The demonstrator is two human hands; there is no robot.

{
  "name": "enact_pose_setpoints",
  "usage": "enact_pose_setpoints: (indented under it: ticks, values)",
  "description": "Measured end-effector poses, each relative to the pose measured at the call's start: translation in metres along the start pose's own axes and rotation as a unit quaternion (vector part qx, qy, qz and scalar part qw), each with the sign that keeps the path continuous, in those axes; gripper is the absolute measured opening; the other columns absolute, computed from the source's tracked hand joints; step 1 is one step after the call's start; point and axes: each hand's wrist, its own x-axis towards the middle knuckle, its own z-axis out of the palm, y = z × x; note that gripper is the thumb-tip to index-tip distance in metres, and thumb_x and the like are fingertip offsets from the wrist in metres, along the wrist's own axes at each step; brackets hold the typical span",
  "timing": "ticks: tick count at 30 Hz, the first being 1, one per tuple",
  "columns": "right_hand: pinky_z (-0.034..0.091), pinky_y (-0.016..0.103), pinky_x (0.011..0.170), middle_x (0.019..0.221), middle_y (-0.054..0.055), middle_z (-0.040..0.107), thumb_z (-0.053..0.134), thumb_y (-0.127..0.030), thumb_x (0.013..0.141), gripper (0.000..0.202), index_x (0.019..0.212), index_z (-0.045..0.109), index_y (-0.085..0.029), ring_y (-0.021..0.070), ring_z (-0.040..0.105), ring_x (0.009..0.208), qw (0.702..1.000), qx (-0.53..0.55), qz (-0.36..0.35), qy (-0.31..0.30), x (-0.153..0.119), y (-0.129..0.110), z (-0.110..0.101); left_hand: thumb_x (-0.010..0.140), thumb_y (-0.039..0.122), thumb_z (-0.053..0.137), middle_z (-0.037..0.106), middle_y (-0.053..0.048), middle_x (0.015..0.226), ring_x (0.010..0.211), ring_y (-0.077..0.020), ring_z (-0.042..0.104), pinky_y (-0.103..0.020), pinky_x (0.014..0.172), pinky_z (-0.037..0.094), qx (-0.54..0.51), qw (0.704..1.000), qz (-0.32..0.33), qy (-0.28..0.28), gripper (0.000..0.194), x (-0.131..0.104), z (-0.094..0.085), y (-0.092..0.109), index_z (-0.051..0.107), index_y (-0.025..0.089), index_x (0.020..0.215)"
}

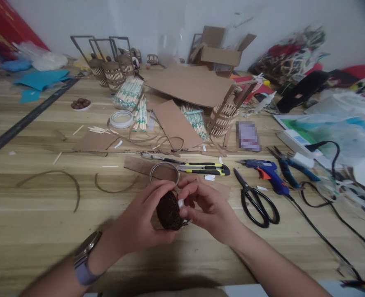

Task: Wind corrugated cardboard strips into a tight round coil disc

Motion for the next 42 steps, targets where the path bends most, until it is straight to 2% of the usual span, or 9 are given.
enact_pose_setpoints:
  ticks: [4, 10, 18, 21, 24, 28, 32, 36, 42]
  values:
    - [0.050, 0.028, 0.067, 0.116, 0.006, 0.054, 0.074, -0.042, 0.086, 0.022, 0.097, 0.067, -0.024, 0.0107, 0.054, 0.073, 0.996, -0.082, -0.046, 0.009, 0.000, 0.000, -0.002, 0.074, 0.025, 0.077, 0.057, -0.012, 0.132, 0.119, -0.0287, 0.060, -0.042, 0.100, 0.054, -0.001, 1.000, -0.015, 0.009, 0.074, -0.003, 0.002, -0.001, 0.041, 0.024, 0.138]
    - [0.052, 0.028, 0.066, 0.123, 0.009, 0.054, 0.073, -0.039, 0.088, 0.020, 0.099, 0.066, -0.023, 0.0103, 0.058, 0.073, 0.985, -0.159, -0.066, 0.021, -0.001, -0.001, -0.002, 0.075, 0.025, 0.077, 0.055, -0.014, 0.134, 0.121, -0.0289, 0.059, -0.043, 0.100, 0.053, 0.004, 1.000, -0.018, 0.001, 0.075, -0.003, 0.003, -0.005, 0.038, 0.023, 0.139]
    - [0.054, 0.029, 0.069, 0.125, 0.008, 0.054, 0.073, -0.039, 0.087, 0.021, 0.102, 0.067, -0.025, 0.0088, 0.058, 0.070, 0.980, -0.173, -0.100, 0.021, -0.001, -0.003, -0.003, 0.075, 0.027, 0.078, 0.056, -0.014, 0.133, 0.121, -0.0298, 0.059, -0.043, 0.101, 0.053, 0.006, 1.000, -0.006, -0.001, 0.075, -0.002, 0.001, -0.004, 0.038, 0.024, 0.139]
    - [0.053, 0.029, 0.069, 0.123, 0.008, 0.054, 0.079, -0.040, 0.082, 0.035, 0.111, 0.066, -0.026, 0.0097, 0.059, 0.072, 0.992, -0.118, -0.053, 0.010, 0.000, -0.004, -0.004, 0.074, 0.027, 0.078, 0.057, -0.013, 0.132, 0.120, -0.0299, 0.060, -0.044, 0.101, 0.053, 0.007, 1.000, 0.007, -0.007, 0.076, -0.001, 0.001, -0.003, 0.039, 0.024, 0.139]
    - [0.049, 0.025, 0.064, 0.102, 0.002, 0.059, 0.086, -0.039, 0.073, 0.055, 0.121, 0.060, -0.027, 0.0101, 0.056, 0.071, 0.999, 0.003, 0.034, -0.010, 0.001, -0.002, -0.004, 0.073, 0.027, 0.078, 0.058, -0.014, 0.134, 0.120, -0.0311, 0.061, -0.046, 0.102, 0.052, 0.011, 1.000, 0.023, -0.018, 0.078, -0.003, 0.001, -0.003, 0.039, 0.024, 0.141]
    - [0.044, 0.021, 0.058, 0.084, -0.003, 0.057, 0.089, -0.040, 0.068, 0.044, 0.099, 0.062, -0.023, 0.0089, 0.050, 0.065, 0.977, 0.179, 0.114, -0.024, 0.003, 0.003, 0.000, 0.073, 0.027, 0.079, 0.057, -0.016, 0.138, 0.123, -0.0340, 0.060, -0.048, 0.102, 0.052, 0.022, 0.997, 0.066, -0.042, 0.085, -0.005, 0.000, -0.004, 0.034, 0.025, 0.146]
    - [0.044, 0.022, 0.060, 0.082, -0.003, 0.057, 0.089, -0.039, 0.068, 0.040, 0.092, 0.061, -0.023, 0.0095, 0.051, 0.067, 0.967, 0.219, 0.132, -0.017, 0.003, 0.003, 0.006, 0.074, 0.030, 0.080, 0.057, -0.017, 0.138, 0.125, -0.0350, 0.059, -0.048, 0.102, 0.053, 0.016, 0.994, 0.090, -0.055, 0.092, -0.005, 0.000, -0.004, 0.029, 0.026, 0.150]
    - [0.045, 0.023, 0.061, 0.079, -0.002, 0.056, 0.081, -0.048, 0.076, 0.035, 0.090, 0.060, -0.023, 0.0119, 0.053, 0.070, 0.980, 0.170, 0.104, 0.010, 0.000, 0.002, 0.007, 0.076, 0.028, 0.079, 0.055, -0.017, 0.142, 0.128, -0.0339, 0.057, -0.046, 0.104, 0.051, 0.015, 0.993, 0.106, -0.056, 0.090, -0.002, 0.001, -0.002, 0.028, 0.025, 0.151]
    - [0.045, 0.027, 0.067, 0.087, -0.001, 0.054, 0.072, -0.053, 0.085, 0.035, 0.100, 0.059, -0.025, 0.0129, 0.052, 0.073, 0.997, -0.032, -0.056, 0.044, -0.006, 0.003, 0.005, 0.077, 0.029, 0.077, 0.059, -0.014, 0.136, 0.123, -0.0320, 0.060, -0.046, 0.104, 0.052, 0.009, 0.996, 0.071, -0.045, 0.080, 0.000, 0.000, 0.001, 0.036, 0.024, 0.146]
